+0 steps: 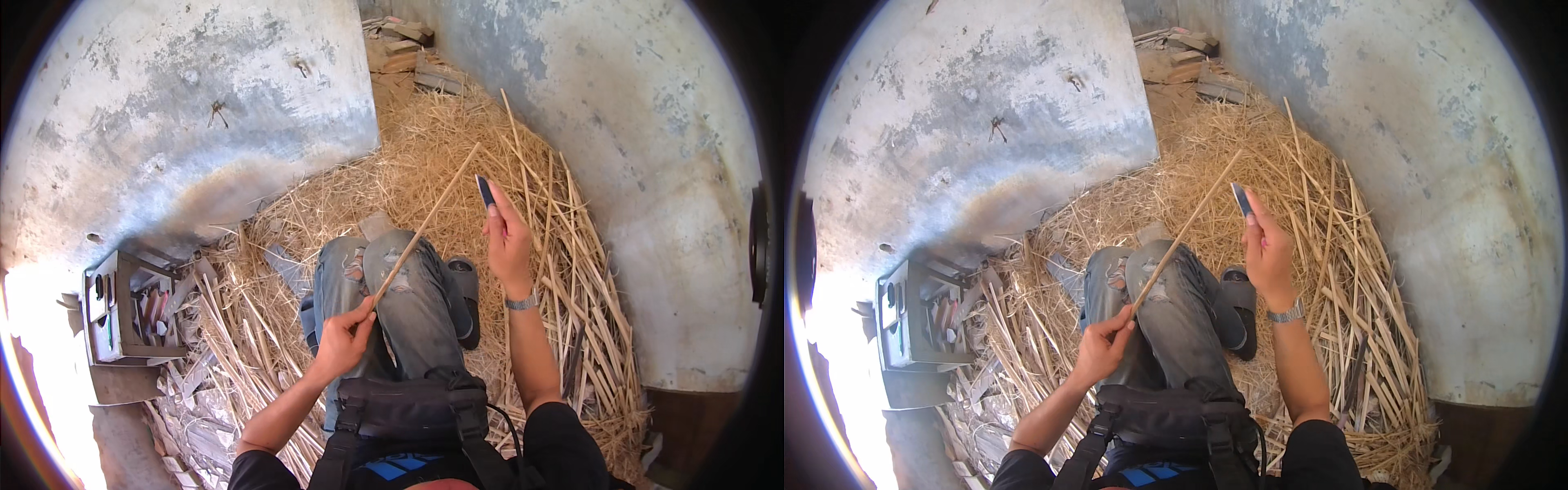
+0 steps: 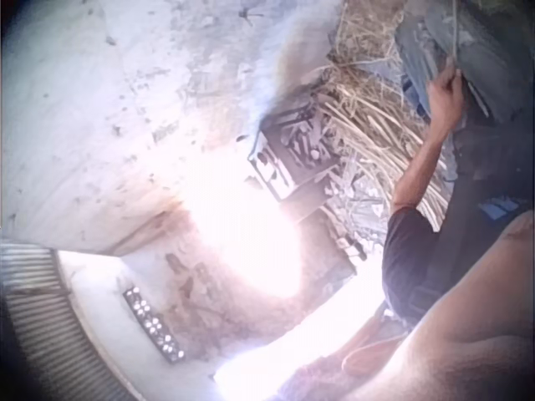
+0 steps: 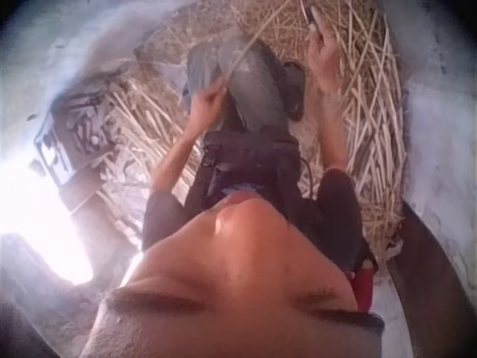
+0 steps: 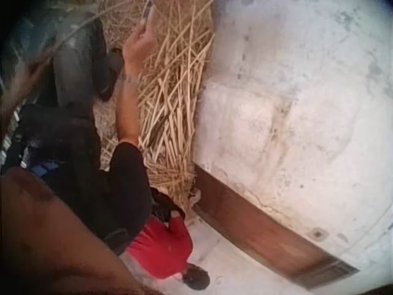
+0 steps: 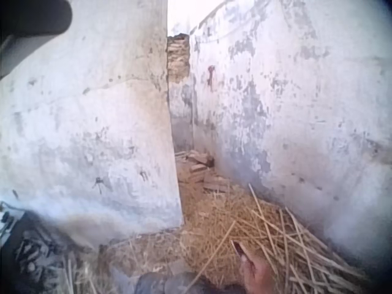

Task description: The person shaves a thin wooden stick using a small knife, turning it to work on different sides, and then uses a larger blade to continue shaving the surface while sitting on a straw-covered floor.

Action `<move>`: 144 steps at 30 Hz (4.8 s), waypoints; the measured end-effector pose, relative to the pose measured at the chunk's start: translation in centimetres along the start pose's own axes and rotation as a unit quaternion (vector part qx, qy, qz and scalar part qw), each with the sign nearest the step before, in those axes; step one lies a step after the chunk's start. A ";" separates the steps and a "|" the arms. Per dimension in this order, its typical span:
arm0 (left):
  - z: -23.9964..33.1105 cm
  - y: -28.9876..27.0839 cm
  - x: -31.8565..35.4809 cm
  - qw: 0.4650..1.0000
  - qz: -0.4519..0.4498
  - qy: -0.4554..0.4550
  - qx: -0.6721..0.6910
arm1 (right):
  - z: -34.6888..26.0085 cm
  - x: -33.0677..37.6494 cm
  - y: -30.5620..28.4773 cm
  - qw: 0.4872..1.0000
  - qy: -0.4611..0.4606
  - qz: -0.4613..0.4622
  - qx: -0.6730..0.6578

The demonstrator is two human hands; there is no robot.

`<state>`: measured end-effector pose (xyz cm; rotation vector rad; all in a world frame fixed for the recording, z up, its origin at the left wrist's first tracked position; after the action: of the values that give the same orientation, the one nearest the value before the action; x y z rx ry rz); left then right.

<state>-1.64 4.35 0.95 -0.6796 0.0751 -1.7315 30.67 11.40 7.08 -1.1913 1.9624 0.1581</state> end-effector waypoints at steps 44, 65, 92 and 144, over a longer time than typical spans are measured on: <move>-0.6 2.0 -1.7 0.998 -0.018 0.009 0.068 | -3.9 6.1 8.6 0.963 -0.112 -0.222 -0.106; -0.3 1.4 -1.4 0.999 0.000 -0.017 0.038 | -5.7 5.4 7.6 0.974 0.041 -0.206 -0.081; 4.5 0.9 -0.5 0.994 0.048 0.093 0.009 | -4.5 6.4 6.3 0.954 0.156 -0.141 -0.212; -0.4 0.3 1.4 0.992 -0.089 0.083 -0.019 | 1.0 4.5 2.5 0.986 0.042 -0.091 0.136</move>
<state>-1.76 2.89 1.02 -0.5823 0.1676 -1.9604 28.30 10.23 2.56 -1.2027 1.8634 -0.2514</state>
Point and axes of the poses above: each hand's wrist, its own x-axis away from the middle knuckle, its own y-axis out of the palm, z = x × y, the point moved 8 cm from there along -x, towards the middle knuckle, and after that the axes turned 14 degrees about -y, right-handed, at the moved point
